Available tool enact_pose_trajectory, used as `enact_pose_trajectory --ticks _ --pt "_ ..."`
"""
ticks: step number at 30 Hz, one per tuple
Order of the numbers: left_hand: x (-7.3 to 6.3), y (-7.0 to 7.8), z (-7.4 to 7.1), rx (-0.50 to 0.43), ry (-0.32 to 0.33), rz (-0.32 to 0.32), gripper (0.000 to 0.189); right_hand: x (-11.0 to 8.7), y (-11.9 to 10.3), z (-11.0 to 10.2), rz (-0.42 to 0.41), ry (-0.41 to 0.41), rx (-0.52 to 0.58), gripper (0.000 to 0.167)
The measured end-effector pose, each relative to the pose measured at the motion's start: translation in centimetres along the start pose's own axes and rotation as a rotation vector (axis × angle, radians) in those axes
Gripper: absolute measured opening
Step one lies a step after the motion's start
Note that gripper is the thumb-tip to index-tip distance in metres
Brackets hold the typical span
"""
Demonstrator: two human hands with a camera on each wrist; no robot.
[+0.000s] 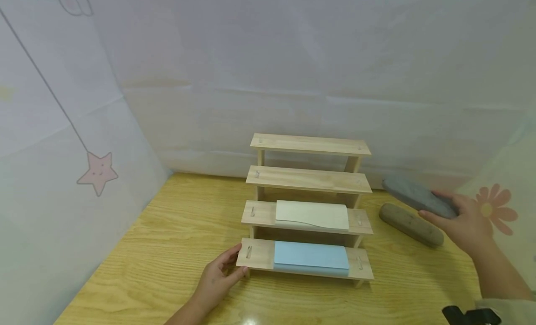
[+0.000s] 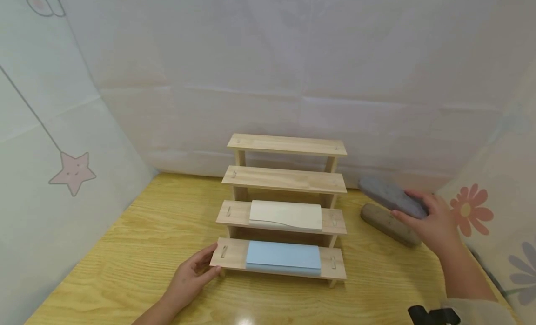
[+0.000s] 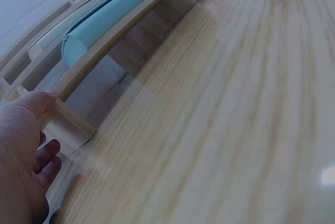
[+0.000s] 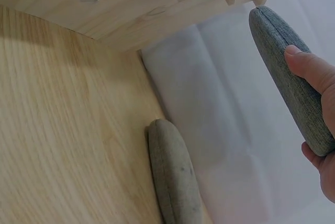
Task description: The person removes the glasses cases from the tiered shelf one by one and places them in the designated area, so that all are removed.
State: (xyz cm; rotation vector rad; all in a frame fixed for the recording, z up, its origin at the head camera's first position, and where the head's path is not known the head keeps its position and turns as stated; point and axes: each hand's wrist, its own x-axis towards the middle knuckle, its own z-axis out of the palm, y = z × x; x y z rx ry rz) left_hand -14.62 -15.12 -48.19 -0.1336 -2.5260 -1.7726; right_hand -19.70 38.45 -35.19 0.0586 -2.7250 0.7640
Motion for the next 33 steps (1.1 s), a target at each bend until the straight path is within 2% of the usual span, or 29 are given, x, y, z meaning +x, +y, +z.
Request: enact_pose_trajectory --ticks 4,11,23,29,33 --pt "0.0 -0.1 0.0 -0.013 0.000 -0.003 0.061 -0.3 0.4 0.4 -0.011 0.009 0.011 0.076" --pt "0.0 -0.1 0.0 -0.029 -0.003 0.000 0.061 -1.2 1.4 1.6 0.022 -0.014 0.106 0.074" --pt "-0.1 0.1 0.0 -0.031 -0.008 0.002 0.061 -2.6 3.6 4.0 0.044 0.016 0.100 0.073" --pt "-0.1 0.0 0.0 -0.044 -0.009 -0.013 0.061 -3.2 4.6 5.1 0.087 -0.031 0.106 0.078" --pt "0.0 -0.1 0.1 -0.029 0.004 0.006 0.061 -3.5 4.8 5.5 0.101 -0.048 0.122 0.077"
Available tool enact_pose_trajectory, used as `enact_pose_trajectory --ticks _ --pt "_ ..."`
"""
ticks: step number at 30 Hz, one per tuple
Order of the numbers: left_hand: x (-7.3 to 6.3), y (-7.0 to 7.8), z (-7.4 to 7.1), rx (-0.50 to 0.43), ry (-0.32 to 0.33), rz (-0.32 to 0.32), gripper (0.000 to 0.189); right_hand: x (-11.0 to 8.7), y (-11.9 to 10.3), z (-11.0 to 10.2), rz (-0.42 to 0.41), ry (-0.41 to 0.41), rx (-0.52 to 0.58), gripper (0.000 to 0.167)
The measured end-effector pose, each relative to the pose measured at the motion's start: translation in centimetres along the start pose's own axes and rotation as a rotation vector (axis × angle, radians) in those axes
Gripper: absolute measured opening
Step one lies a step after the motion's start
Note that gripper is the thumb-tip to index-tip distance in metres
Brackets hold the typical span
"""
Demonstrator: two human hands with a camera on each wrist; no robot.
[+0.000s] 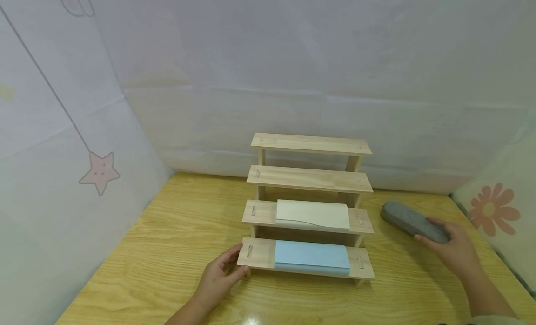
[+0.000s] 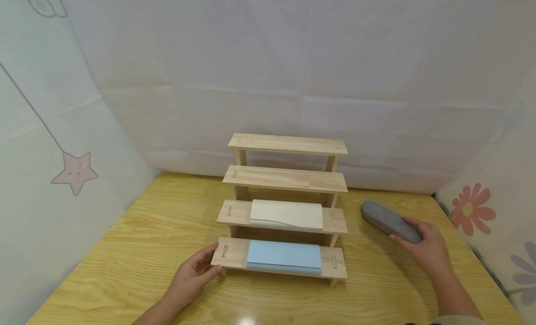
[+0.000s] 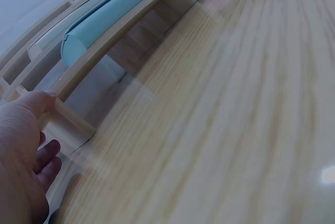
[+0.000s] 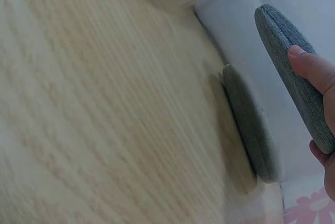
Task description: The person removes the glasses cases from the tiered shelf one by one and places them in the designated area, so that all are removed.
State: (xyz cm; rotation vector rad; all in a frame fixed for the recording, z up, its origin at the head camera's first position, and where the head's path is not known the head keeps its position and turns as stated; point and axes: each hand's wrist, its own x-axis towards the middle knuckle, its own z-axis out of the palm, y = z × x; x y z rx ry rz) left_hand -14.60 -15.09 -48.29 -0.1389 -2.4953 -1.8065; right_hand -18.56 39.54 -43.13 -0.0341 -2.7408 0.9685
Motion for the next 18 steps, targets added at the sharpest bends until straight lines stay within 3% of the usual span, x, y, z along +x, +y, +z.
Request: enact_pose_trajectory --ticks 8,18 --pt "0.1 -0.1 0.1 0.016 0.006 0.023 0.059 -0.3 0.4 0.9 0.002 0.004 0.009 0.074" --pt "0.1 0.1 0.0 -0.012 -0.012 0.000 0.060 -0.6 1.5 2.0 0.022 -0.031 -0.017 0.078"
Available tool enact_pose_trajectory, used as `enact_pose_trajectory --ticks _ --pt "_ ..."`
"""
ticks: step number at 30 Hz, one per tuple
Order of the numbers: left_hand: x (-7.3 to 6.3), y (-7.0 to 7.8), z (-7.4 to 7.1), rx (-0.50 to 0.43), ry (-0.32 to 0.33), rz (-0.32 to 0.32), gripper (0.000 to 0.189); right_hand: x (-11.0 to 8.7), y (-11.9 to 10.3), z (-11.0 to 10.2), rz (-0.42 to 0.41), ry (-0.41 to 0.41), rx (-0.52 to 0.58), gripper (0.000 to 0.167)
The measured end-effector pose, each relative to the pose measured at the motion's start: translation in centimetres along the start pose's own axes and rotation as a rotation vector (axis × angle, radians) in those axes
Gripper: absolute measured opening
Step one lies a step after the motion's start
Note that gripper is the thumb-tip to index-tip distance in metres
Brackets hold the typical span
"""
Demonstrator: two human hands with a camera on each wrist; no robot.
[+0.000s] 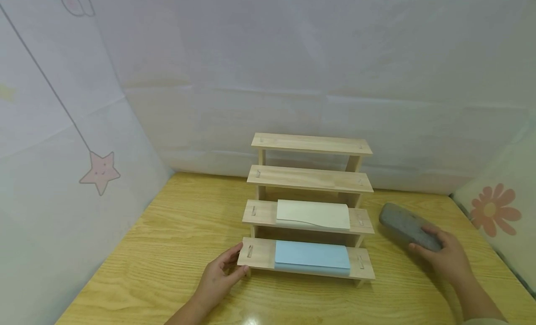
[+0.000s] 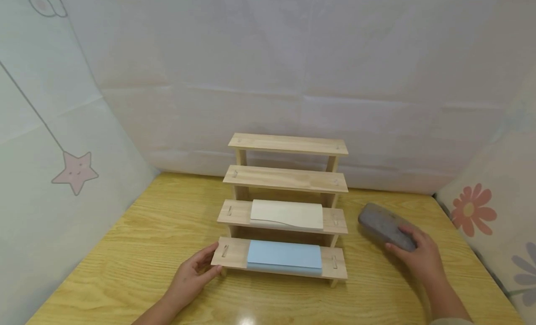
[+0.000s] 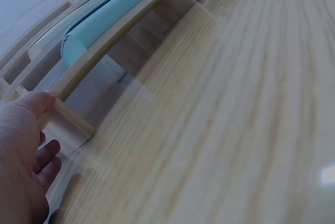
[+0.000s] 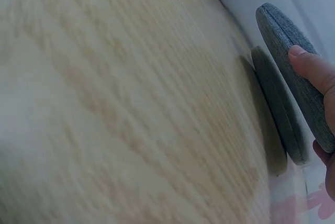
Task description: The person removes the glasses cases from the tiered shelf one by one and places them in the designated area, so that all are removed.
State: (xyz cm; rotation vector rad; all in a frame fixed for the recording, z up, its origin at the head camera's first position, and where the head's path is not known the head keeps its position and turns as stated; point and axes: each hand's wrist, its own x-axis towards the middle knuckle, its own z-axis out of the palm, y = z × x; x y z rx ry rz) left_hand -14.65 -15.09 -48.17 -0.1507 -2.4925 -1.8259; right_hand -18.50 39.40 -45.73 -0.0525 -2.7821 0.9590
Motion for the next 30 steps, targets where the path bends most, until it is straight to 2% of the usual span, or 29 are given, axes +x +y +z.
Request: enact_pose_trajectory --ticks 17,24,30 --pt "0.0 -0.1 0.0 0.015 0.001 0.008 0.061 -0.3 1.1 1.3 0.034 -0.014 0.003 0.079" --pt "0.0 -0.2 0.1 0.010 0.007 -0.004 0.061 -0.3 1.1 1.2 0.078 -0.052 -0.045 0.081" --pt "0.0 -0.3 0.1 0.011 0.009 0.001 0.061 -0.3 1.3 1.5 0.060 -0.029 -0.054 0.079"
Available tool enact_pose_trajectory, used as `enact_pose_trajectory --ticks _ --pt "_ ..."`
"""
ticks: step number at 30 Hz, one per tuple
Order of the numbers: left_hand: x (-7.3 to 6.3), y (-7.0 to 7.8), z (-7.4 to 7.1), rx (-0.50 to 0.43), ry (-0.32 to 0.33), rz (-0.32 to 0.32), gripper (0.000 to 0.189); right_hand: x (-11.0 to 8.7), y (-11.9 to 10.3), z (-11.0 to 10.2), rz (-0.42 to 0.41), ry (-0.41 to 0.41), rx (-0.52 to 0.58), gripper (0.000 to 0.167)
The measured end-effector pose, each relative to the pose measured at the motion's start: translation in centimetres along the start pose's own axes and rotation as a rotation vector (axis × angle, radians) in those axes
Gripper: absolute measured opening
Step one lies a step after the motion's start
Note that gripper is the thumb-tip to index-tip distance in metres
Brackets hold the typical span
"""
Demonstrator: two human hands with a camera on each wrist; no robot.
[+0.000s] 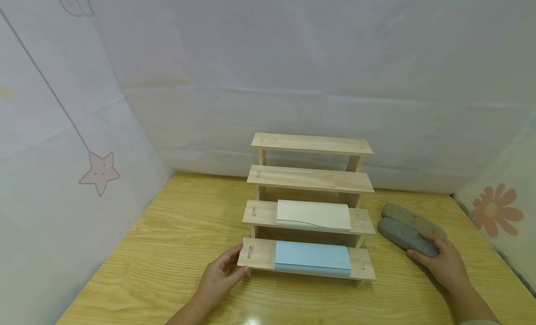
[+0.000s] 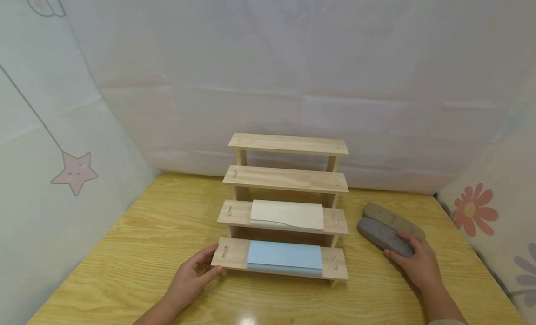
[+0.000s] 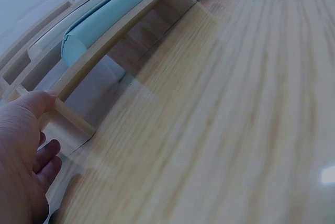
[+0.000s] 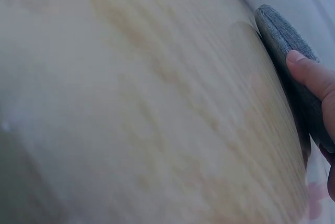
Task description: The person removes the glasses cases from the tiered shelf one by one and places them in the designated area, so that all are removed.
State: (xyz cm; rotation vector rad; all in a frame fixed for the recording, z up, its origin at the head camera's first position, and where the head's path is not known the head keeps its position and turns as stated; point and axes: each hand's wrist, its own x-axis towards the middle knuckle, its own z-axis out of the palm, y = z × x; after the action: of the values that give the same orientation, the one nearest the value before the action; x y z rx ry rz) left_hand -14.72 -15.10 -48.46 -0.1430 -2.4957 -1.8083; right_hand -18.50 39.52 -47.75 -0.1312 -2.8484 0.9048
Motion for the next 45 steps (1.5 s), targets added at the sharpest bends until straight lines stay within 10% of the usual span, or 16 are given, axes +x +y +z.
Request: enact_pose_trajectory --ticks 45 --pt "-0.1 0.2 0.0 -0.005 -0.003 -0.007 0.062 -0.3 1.3 -0.3 0.057 0.045 0.048 0.079"
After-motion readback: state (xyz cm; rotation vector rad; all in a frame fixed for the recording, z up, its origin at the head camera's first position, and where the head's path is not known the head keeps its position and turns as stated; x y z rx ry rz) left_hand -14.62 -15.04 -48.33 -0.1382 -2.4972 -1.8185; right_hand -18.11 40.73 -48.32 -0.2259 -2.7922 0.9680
